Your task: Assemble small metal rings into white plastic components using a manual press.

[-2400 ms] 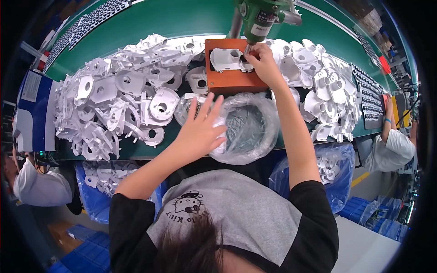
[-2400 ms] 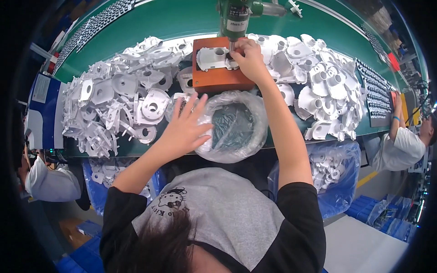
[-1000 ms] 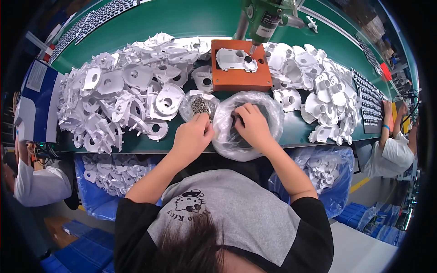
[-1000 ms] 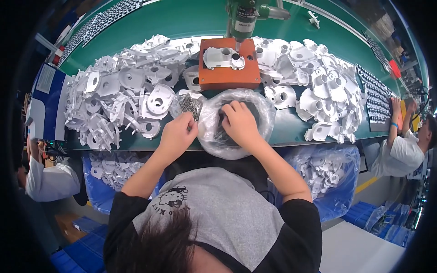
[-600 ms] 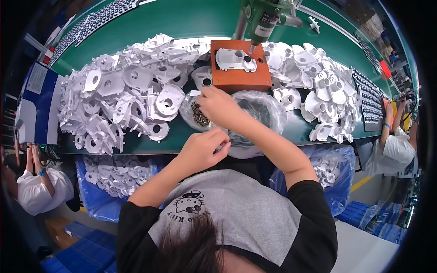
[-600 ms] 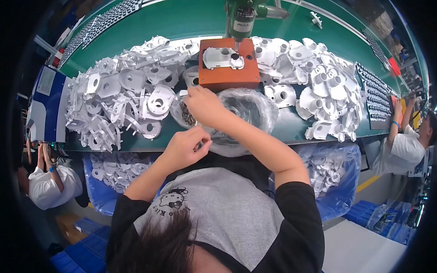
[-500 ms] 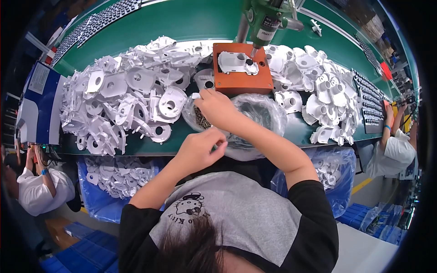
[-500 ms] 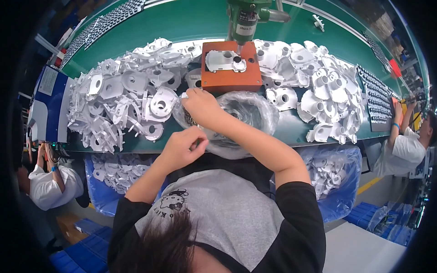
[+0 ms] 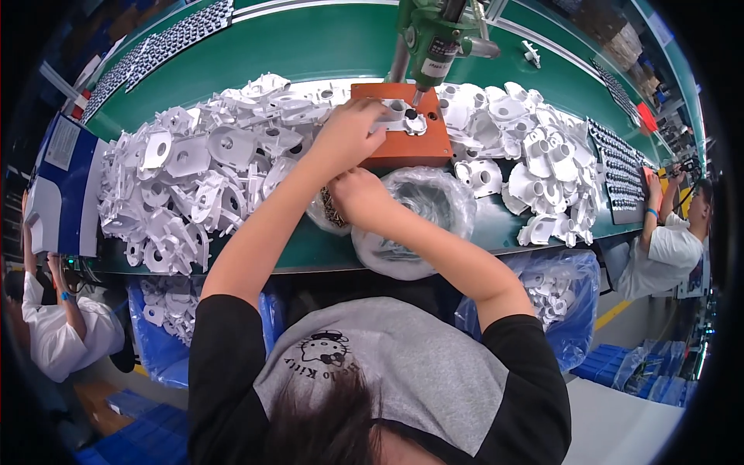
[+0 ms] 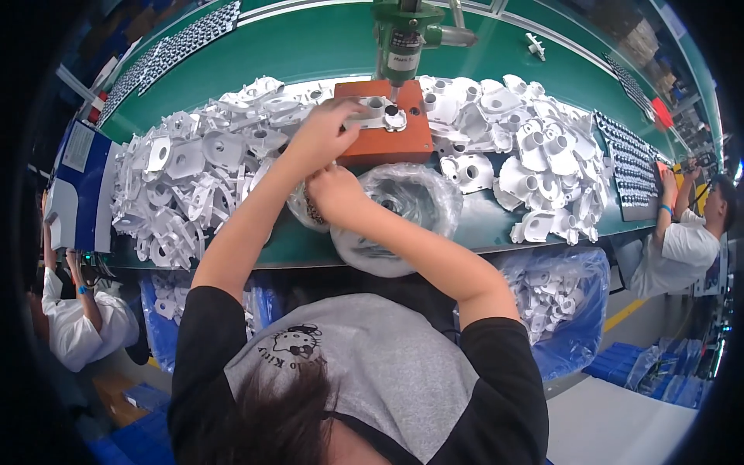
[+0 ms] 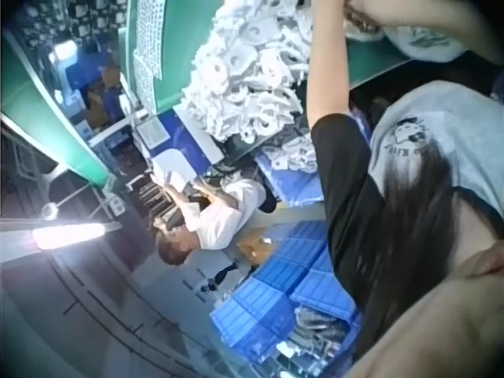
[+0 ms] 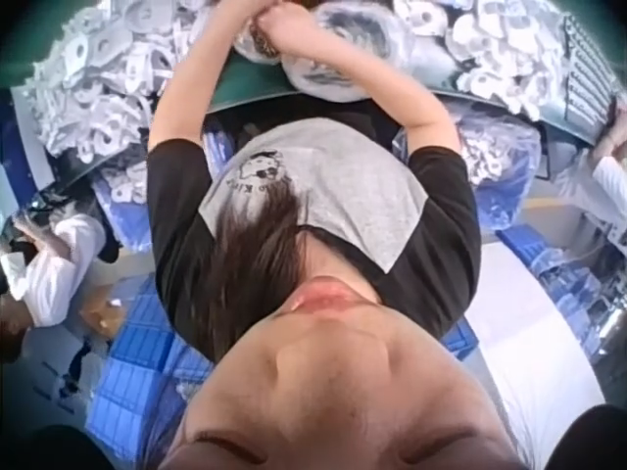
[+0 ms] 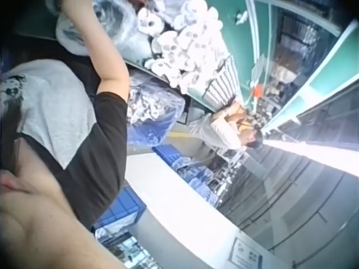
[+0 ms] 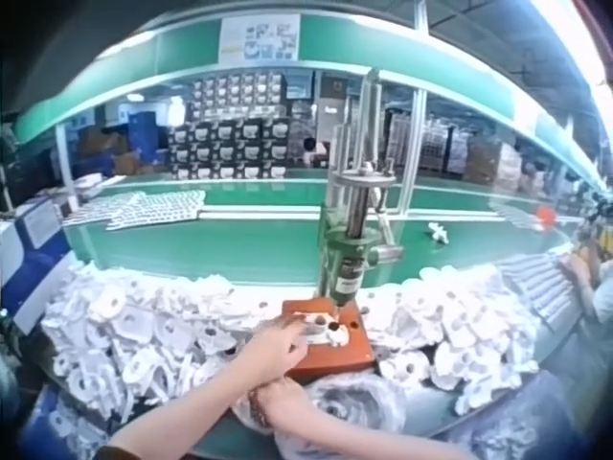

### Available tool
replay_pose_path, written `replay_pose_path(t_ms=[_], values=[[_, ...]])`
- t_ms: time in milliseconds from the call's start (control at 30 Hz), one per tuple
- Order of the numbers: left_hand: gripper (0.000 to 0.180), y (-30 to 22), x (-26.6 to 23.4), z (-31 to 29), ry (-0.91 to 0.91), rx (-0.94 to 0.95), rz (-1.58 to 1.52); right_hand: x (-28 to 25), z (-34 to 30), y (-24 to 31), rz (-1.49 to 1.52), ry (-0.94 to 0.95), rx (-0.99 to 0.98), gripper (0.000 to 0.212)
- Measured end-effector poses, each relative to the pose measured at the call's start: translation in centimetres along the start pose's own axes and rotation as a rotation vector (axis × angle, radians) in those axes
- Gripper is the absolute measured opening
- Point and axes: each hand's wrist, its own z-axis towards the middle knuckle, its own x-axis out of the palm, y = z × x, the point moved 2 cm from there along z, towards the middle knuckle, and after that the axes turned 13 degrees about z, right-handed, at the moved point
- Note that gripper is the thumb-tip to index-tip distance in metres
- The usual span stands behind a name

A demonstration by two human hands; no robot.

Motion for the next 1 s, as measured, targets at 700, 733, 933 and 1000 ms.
replay_pose_path(t_ms=[700,733,933,1000], values=[[0.033,-0.4,1.4,-0.3,0.246,0.158,0.115,-2.1,-0.8,0.2,0.374,-0.061,0.036,0.013],[0.032,-0.1,1.5,-0.5,0.195,0.173,0.127,-3.0,-0.7,0.4,0.378,-0.057,0.033,0.013],[0.031,-0.3,1.6,-0.6,0.203,0.147,0.167,-10.7,-1.5,-3.4,0.858,-0.129,0.513,0.014],[0.029,-0.5,1.5,-0.7,0.194,0.123,0.192,-12.7,-1.8,-6.0,0.656,-0.259,0.601,0.016]])
